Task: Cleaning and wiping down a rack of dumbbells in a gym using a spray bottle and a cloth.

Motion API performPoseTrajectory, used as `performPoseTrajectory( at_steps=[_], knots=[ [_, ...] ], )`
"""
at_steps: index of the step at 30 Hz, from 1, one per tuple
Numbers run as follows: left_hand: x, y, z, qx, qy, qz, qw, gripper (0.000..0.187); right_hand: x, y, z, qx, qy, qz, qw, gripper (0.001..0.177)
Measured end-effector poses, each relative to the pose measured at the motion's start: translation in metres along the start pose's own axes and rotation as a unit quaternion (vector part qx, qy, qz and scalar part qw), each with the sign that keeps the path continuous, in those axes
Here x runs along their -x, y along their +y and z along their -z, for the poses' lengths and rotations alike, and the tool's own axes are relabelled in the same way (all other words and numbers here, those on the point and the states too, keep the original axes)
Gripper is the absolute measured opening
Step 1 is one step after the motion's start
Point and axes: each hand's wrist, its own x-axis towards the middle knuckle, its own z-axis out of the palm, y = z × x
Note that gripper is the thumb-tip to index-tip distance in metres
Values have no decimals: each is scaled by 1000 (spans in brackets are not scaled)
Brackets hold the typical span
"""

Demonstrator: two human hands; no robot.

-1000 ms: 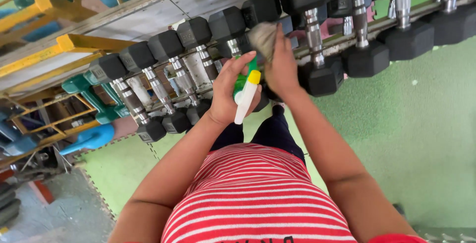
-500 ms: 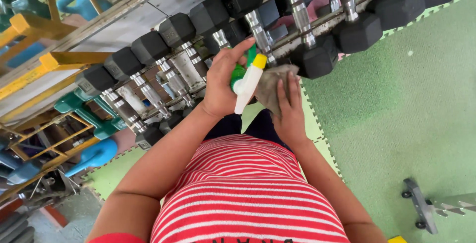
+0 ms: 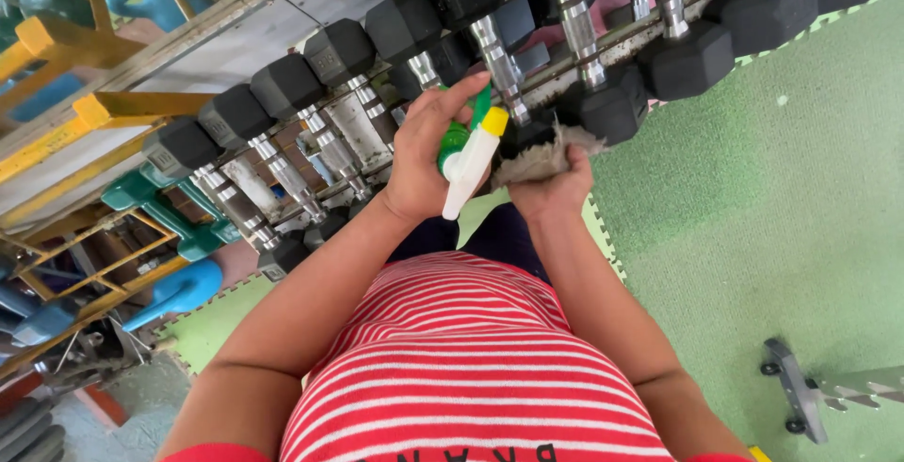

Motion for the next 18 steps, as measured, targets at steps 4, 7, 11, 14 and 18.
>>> performPoseTrajectory(
  at_steps=[4,7,11,14,18],
  knots=[
    [0,-4,-2,-8,10,-8,1000,67,-17,3,-2,-43,10,-1,999,65],
    [1,-4,-1,-11,11,-9,1000,68,-14,2,-15,-41,38,-35,998,64],
    [2,-5,-2,-7,9,4,1000,67,-23,-2,-14,-67,49,-88,993,69],
    [1,-5,0,-4,6,-5,1000,68,-28,0,-8,-54,-12,-112,992,63],
    [1,-5,0,1,-5,2,1000,72,-15,6,10,0,69,-6,998,60]
  ],
)
